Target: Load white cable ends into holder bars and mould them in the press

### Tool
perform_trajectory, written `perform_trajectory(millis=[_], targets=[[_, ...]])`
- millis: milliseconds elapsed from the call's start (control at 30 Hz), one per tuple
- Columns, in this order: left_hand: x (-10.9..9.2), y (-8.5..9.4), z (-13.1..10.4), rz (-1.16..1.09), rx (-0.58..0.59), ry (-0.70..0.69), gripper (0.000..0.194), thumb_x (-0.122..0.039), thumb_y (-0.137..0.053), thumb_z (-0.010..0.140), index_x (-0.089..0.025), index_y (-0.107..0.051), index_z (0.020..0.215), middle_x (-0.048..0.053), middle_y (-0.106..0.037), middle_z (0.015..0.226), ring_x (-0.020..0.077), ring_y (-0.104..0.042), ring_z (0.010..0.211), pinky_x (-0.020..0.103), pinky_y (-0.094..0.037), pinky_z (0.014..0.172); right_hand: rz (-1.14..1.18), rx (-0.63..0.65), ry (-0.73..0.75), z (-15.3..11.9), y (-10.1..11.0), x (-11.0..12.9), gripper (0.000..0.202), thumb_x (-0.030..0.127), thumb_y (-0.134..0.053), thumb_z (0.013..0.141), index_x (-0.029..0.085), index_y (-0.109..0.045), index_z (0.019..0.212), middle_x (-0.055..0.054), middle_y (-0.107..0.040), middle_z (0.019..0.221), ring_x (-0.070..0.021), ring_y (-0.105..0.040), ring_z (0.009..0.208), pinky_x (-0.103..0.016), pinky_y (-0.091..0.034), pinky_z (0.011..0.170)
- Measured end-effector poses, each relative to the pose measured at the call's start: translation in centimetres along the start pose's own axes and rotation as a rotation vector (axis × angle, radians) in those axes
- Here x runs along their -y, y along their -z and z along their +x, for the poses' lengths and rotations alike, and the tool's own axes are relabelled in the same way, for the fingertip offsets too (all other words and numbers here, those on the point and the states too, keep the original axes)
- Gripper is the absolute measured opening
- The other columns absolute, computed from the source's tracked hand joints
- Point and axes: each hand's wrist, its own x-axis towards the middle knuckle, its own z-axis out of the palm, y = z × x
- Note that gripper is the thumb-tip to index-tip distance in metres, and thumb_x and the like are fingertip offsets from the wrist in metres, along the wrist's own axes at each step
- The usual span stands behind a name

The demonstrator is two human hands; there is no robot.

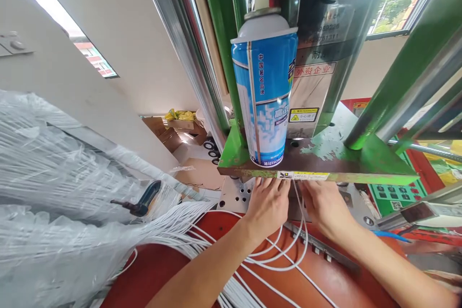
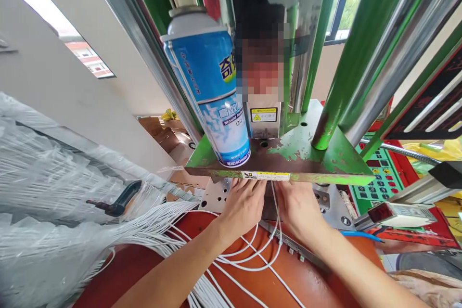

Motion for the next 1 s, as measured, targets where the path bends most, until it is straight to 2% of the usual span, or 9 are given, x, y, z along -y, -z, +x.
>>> perform_trajectory(millis=[67,167,400,500,633,767,867,933,1000], targets=[[-0.4,-0.4,-0.3,0.028,0.015,0.024,0.036,-0.018,-0.051,0.096,-0.014,-0.062,0.13,0.015,-0.067,0.129,0.0312,-0.059,0.121,0.052,-0.042,0.111,-0.145,0.038,0.083,-1.7,-0.7,1.4,0.041,0.022,-0.041,0.098,0.02,-0.061,0.134,-0.016,-0.067,0.126,-0.037,-0.056,0.118,-0.055,-0.038,0.105],[-0.8,-1.4,-0.3,0.06,-0.01,0.047,0.044,-0.02,-0.053,0.092,-0.012,-0.059,0.135,0.016,-0.064,0.132,0.0329,-0.057,0.122,0.054,-0.038,0.114,-0.325,0.048,0.109,-2.2,-1.7,2.4,0.048,0.017,-0.042,0.096,0.019,-0.053,0.143,-0.017,-0.065,0.129,-0.0369,-0.055,0.115,-0.056,-0.033,0.103],[0.0,-3.7,0.1,0.091,-0.045,0.057,0.022,-0.019,-0.051,0.092,-0.016,-0.068,0.104,0.012,-0.069,0.101,0.029,-0.061,0.1,0.047,-0.046,0.099,-0.407,0.014,0.043,-0.9,-3.3,1.4,0.033,0.017,-0.046,0.096,0.017,-0.064,0.123,-0.013,-0.07,0.1,-0.0314,-0.056,0.096,-0.046,-0.035,0.093],[0.1,-4.0,0.1,0.106,-0.058,0.041,0.029,-0.021,-0.052,0.093,-0.014,-0.067,0.116,0.013,-0.069,0.11,0.0301,-0.06,0.105,0.048,-0.045,0.102,-0.393,-0.011,0.052,-1.1,-3.7,1.4,0.032,0.018,-0.044,0.098,0.017,-0.064,0.123,-0.015,-0.07,0.109,-0.0327,-0.056,0.103,-0.047,-0.034,0.096],[-0.3,-3.2,0.7,0.065,-0.042,0.057,0.039,-0.024,-0.053,0.094,-0.012,-0.062,0.13,0.014,-0.067,0.124,0.0319,-0.058,0.118,0.051,-0.042,0.111,-0.361,-0.041,0.086,-0.3,-3.1,1.6,0.033,0.019,-0.044,0.099,0.015,-0.061,0.127,-0.016,-0.069,0.117,-0.0327,-0.058,0.109,-0.048,-0.036,0.1],[-0.2,0.1,0.4,-0.074,0.009,0.094,0.044,-0.028,-0.049,0.1,-0.016,-0.056,0.142,0.015,-0.059,0.144,0.0321,-0.053,0.134,0.053,-0.039,0.118,-0.317,-0.064,0.142,-1.2,-0.3,1.1,0.037,0.025,-0.038,0.105,0.015,-0.056,0.135,-0.015,-0.066,0.13,-0.0301,-0.057,0.122,-0.049,-0.037,0.109],[0.6,3.9,-4.2,-0.183,0.026,0.081,0.061,-0.039,-0.046,0.104,-0.018,-0.034,0.161,0.017,-0.036,0.165,0.0342,-0.034,0.153,0.056,-0.034,0.123,-0.26,-0.088,0.16,-7.2,2.3,-0.2,0.052,0.034,-0.04,0.105,0.017,-0.039,0.155,-0.015,-0.049,0.156,-0.0329,-0.043,0.144,-0.056,-0.032,0.119],[1.1,6.0,-10.0,-0.226,0.063,0.084,0.064,-0.039,-0.039,0.107,-0.017,-0.024,0.165,0.018,-0.023,0.17,0.0337,-0.023,0.158,0.054,-0.038,0.122,-0.205,-0.042,0.122,-13.0,3.1,-1.6,0.069,0.039,-0.048,0.1,0.028,-0.026,0.164,-0.008,-0.038,0.165,-0.0335,-0.04,0.149,-0.057,-0.037,0.118],[1.3,7.0,-17.0,-0.166,0.092,0.103,0.069,-0.049,-0.035,0.107,-0.015,-0.023,0.165,0.019,-0.023,0.169,0.0359,-0.024,0.157,0.053,-0.042,0.119,-0.191,-0.05,0.082,-18.1,2.7,-3.4,0.083,0.052,-0.054,0.089,0.049,-0.017,0.164,0.004,-0.042,0.163,-0.0355,-0.044,0.146,-0.059,-0.049,0.106]])
